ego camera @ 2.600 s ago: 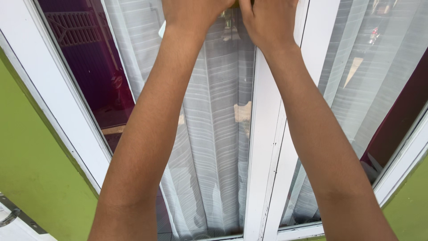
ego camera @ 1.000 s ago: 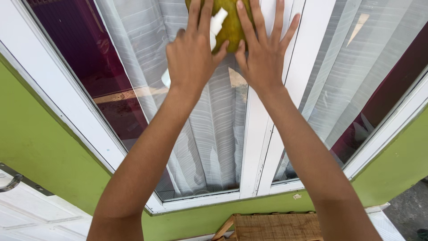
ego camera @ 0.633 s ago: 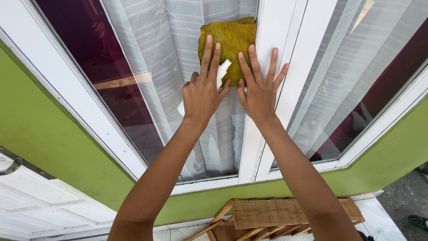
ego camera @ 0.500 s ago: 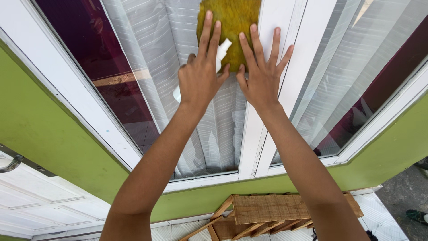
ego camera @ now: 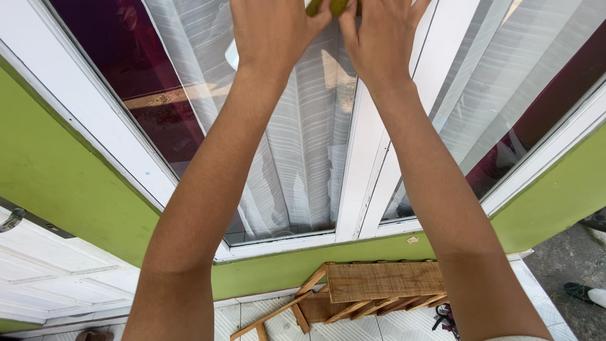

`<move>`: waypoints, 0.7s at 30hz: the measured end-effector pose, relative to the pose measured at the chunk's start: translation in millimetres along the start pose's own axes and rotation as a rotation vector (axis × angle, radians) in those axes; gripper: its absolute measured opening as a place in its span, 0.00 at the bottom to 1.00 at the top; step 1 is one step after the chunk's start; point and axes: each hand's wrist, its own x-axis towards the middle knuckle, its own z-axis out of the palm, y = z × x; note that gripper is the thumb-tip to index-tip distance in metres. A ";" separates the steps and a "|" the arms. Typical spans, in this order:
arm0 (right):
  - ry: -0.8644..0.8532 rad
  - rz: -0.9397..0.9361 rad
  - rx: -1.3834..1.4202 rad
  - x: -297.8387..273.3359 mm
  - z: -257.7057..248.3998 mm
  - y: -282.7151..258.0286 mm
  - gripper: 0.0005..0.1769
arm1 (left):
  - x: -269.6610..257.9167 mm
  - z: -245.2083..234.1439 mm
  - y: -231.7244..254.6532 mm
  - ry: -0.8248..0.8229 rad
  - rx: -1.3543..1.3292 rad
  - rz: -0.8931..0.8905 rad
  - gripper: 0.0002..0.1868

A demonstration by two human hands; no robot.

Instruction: The person cleans a window by spraying liquid from a spray bottle onto the glass and wiping it with a cloth.

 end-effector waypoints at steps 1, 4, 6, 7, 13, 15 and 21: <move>-0.005 0.001 0.001 -9.0 0.0 -2.2 0.09 | -7.6 -5.1 4.8 0.010 0.038 -0.009 0.25; 0.137 -0.140 -0.118 -47.9 3.7 -12.0 0.26 | -40.8 -20.5 23.0 -0.171 0.046 -0.096 0.30; -0.054 0.002 -0.111 -80.5 7.0 -16.7 0.38 | -69.7 -30.3 34.3 -0.209 -0.033 -0.131 0.36; -0.060 0.000 -0.110 -95.9 10.3 -18.3 0.38 | -84.4 -33.7 39.7 -0.238 -0.114 -0.161 0.46; -0.165 0.027 -0.122 -182.8 28.4 -27.1 0.40 | -166.0 -48.9 65.3 -0.461 -0.118 -0.204 0.50; -0.242 0.079 -0.045 -201.6 28.9 -31.9 0.41 | -182.2 -51.8 71.3 -0.496 -0.119 -0.202 0.50; -0.197 0.053 -0.057 -193.3 23.3 -33.5 0.39 | -171.1 -47.1 66.2 -0.448 -0.063 -0.157 0.46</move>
